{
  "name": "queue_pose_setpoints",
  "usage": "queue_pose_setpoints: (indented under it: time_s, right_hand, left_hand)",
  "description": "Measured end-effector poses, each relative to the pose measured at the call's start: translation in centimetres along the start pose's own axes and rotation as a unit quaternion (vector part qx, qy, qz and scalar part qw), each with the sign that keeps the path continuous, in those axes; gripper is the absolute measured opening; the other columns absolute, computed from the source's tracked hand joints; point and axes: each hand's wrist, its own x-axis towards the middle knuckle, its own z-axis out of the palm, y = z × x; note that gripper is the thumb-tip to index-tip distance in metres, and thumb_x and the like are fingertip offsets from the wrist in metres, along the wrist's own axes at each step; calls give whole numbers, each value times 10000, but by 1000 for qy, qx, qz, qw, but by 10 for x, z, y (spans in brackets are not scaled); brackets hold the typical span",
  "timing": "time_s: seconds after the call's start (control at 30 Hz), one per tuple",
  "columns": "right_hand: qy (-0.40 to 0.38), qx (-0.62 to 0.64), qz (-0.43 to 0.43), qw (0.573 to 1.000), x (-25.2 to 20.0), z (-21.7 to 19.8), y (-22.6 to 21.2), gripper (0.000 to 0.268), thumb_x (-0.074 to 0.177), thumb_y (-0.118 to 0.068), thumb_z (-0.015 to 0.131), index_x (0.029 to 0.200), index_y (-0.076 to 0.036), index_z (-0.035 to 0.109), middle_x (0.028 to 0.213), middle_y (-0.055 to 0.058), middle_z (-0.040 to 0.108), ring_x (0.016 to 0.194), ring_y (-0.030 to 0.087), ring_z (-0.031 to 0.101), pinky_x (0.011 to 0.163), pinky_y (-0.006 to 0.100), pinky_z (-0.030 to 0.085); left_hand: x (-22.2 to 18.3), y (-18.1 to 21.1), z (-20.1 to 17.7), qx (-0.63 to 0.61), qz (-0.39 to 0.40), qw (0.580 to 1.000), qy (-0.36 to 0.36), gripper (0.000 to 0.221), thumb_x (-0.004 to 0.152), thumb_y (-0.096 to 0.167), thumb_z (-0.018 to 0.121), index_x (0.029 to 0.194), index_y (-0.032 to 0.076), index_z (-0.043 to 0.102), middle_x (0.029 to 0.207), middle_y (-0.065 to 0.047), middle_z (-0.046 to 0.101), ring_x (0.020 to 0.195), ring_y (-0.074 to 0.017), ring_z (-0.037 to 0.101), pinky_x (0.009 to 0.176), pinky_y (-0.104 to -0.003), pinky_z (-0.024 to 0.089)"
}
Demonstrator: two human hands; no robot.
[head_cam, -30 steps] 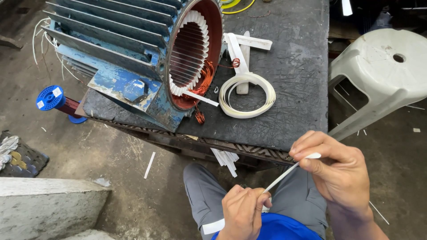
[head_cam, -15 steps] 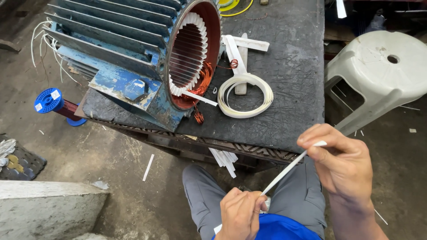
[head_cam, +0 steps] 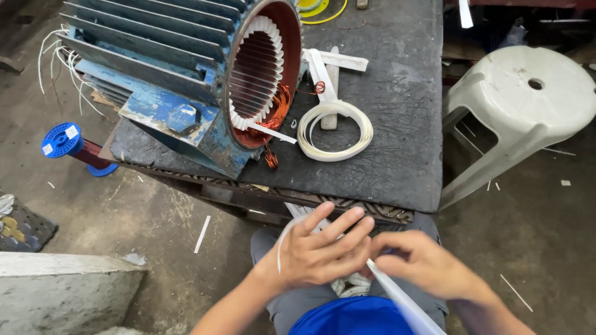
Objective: Preparing white insulation strips by peeling and folding them for use in a motor stator.
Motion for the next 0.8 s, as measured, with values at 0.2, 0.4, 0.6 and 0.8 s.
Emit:
queue_pose_setpoints:
  time_s: [0.2,0.4,0.6,0.8]
  right_hand:
    - [80,-44,-40,995,1,6,8,310,1000,-281,704,831,-79,868,761,10,893,732,99,818,745,272,638]
    - [192,-120,-39,973,8,18,23,292,988,-282,690,846,-97,866,789,-8,903,719,84,822,692,244,629]
    - [197,-214,-120,949,27,46,59,164,1017,-212,691,910,-104,753,794,-21,762,662,111,682,647,271,548]
    - [240,-257,-117,929,22,40,21,112,920,-210,793,967,-123,845,967,-6,860,875,119,806,844,256,606]
  left_hand:
    - [-2,-2,-5,32,29,997,-61,370,1250,258,492,1559,95,612,1586,-117,628,1510,-278,587,1335,-459,301]
    - [-8,77,22,-246,-447,846,154,410,1120,350,575,1067,-1,781,1021,-163,800,939,-310,769,864,-421,631]
    - [-5,75,27,-378,-628,660,162,138,1003,124,725,961,55,837,1012,-64,832,1014,-179,761,938,-310,621]
    - [-15,74,16,-321,-614,700,172,114,1012,110,723,1005,51,821,992,-68,839,956,-188,766,902,-313,613]
